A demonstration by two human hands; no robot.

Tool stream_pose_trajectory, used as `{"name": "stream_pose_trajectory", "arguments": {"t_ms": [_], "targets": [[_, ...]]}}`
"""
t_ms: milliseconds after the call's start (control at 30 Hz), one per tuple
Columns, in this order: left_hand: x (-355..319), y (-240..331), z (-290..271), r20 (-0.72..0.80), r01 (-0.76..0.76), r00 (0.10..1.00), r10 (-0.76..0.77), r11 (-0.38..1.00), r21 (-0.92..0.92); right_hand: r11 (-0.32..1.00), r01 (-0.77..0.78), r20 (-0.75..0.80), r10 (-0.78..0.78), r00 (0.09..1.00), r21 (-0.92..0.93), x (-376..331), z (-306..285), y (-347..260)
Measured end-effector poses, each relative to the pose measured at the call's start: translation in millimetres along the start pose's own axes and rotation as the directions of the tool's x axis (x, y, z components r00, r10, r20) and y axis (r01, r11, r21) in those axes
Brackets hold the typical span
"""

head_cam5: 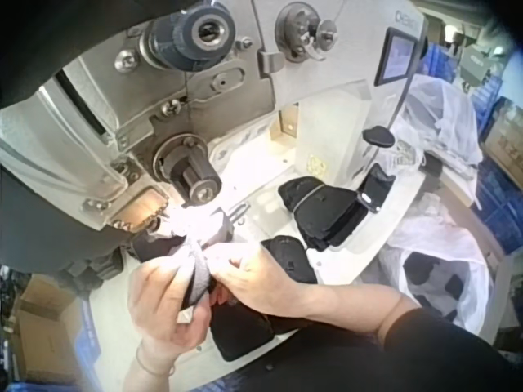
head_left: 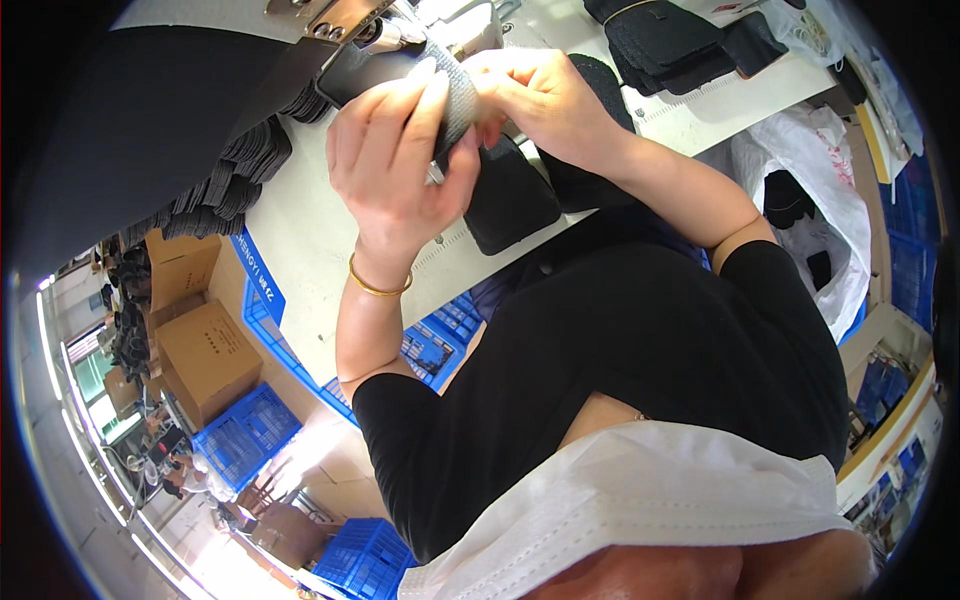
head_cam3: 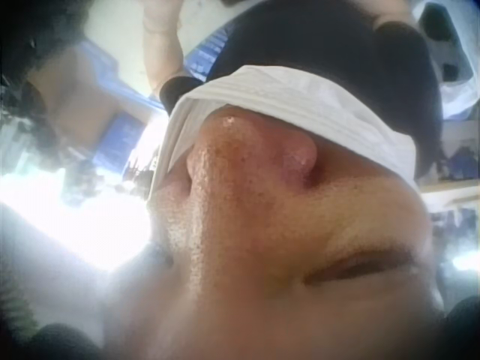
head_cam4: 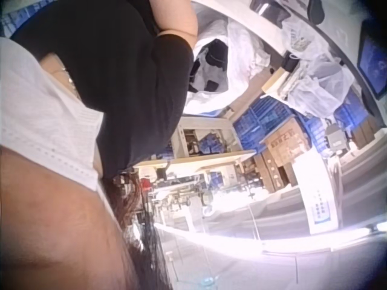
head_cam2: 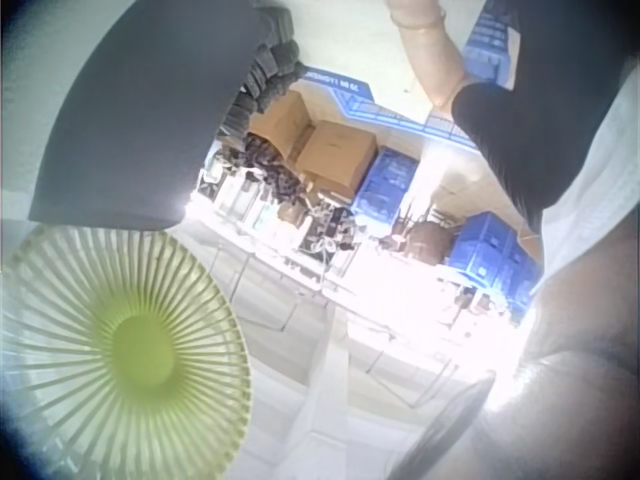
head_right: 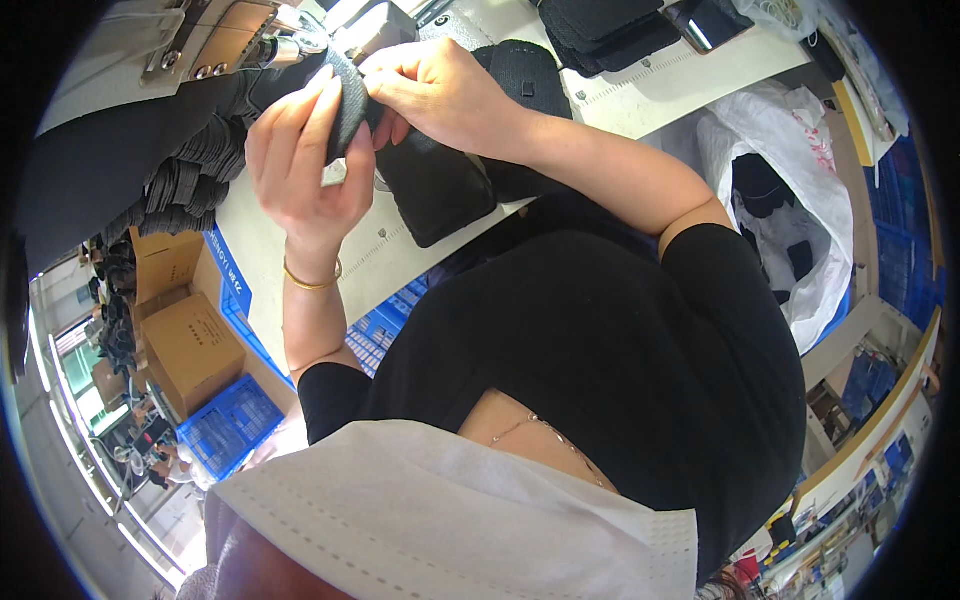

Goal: The person aligns and feeds fabric pieces through a sewing machine to sew them together, threads a bobbin and the sewing machine, and sews additional fabric pieces.

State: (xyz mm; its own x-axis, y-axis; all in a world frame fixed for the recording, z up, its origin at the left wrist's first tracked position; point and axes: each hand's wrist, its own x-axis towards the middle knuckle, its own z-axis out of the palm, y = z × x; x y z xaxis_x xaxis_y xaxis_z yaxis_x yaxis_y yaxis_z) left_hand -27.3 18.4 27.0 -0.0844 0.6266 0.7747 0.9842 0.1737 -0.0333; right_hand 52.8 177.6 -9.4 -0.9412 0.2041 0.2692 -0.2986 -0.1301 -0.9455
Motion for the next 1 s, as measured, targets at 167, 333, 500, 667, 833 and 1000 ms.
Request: {"name": "stream_pose_trajectory", "arguments": {"t_ms": [167,333,500,667,833,1000], "targets": [[-18,-12,24,-0.371,0.373,0.709,-0.600,0.765,-0.525,1.000,-0.017,0.004,0.017,1.000,0.007,-3,-3,6],[-4,-48,20,0.556,0.314,0.368,-0.745,-0.463,-0.829,0.998,-0.034,-0.005,0.034,0.999,0.061,-17,-15,5],[-8,-144,59,0.667,0.538,0.350,-0.658,-0.442,-0.718,0.980,-0.173,-0.022,0.171,0.985,-0.103,-44,-44,6],[-39,-295,97,0.560,0.667,0.181,-0.809,-0.317,-0.674,0.572,0.011,-0.116,-0.185,0.976,-0.820,-76,-65,24],[-39,-203,124,0.330,0.418,0.550,-0.767,-0.090,-0.904,0.133,-0.216,-0.238,-0.179,0.955,-0.967,-105,-86,44],[-92,-44,46,0.413,0.904,0.413,-0.812,0.422,-0.074,0.239,-0.130,-0.172,-0.166,0.971,-0.962,-91,-84,53]]}}
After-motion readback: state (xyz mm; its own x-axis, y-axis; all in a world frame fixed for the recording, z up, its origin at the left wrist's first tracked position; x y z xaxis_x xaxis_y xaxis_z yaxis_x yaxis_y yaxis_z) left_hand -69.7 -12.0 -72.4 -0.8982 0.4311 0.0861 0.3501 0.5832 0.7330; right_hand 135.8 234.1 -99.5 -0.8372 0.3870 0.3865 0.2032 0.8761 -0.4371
